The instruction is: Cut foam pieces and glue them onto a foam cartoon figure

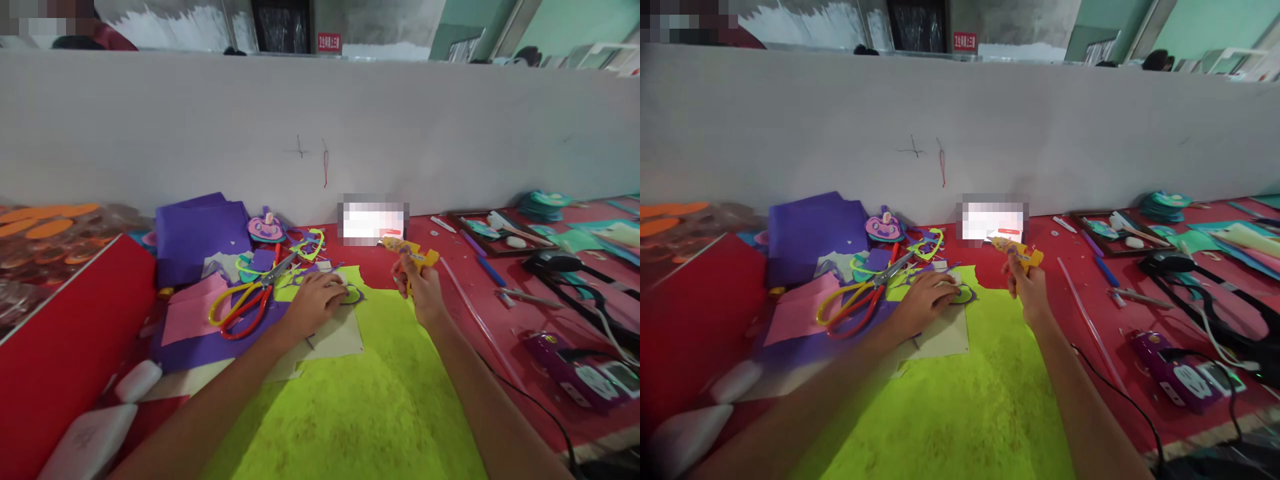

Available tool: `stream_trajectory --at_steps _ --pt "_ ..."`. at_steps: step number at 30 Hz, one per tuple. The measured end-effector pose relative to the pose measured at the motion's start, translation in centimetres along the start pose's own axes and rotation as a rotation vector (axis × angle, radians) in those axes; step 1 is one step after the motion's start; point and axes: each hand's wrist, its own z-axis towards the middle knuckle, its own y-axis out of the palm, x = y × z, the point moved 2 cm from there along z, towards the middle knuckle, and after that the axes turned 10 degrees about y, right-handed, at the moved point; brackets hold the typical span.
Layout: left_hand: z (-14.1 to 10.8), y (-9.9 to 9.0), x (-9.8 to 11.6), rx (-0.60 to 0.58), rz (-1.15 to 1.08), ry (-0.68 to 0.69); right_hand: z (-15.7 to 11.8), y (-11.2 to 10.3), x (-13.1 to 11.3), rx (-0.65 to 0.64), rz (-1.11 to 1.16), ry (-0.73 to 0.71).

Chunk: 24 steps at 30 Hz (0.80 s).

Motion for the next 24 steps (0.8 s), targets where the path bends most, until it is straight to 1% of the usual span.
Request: stream_trajectory --at_steps 3,7,13,19,24 --pt "0.0 0.1 0.1 -0.075 -0.008 0.013 -0.3 0.6 0.0 -0.081 -0.100 0.018" --pt "0.1 0.0 0.3 -0.099 -0.010 -0.009 -0.4 0.7 0.2 -0.147 -0.227 0.026" --pt "0.4 -0.4 0.9 -0.118 0.004 0.008 0.5 -0.8 0.9 -0.154 -0.469 0.020" --pt "0.4 -0.4 1.1 -0.126 0.033 0.031 0.6 -0.8 1.1 -0.174 -0.548 0.020" --pt "0.4 -0.3 0.9 -0.120 -0.002 0.056 0.5 -0.7 1.1 -0.212 -0.609 0.023"
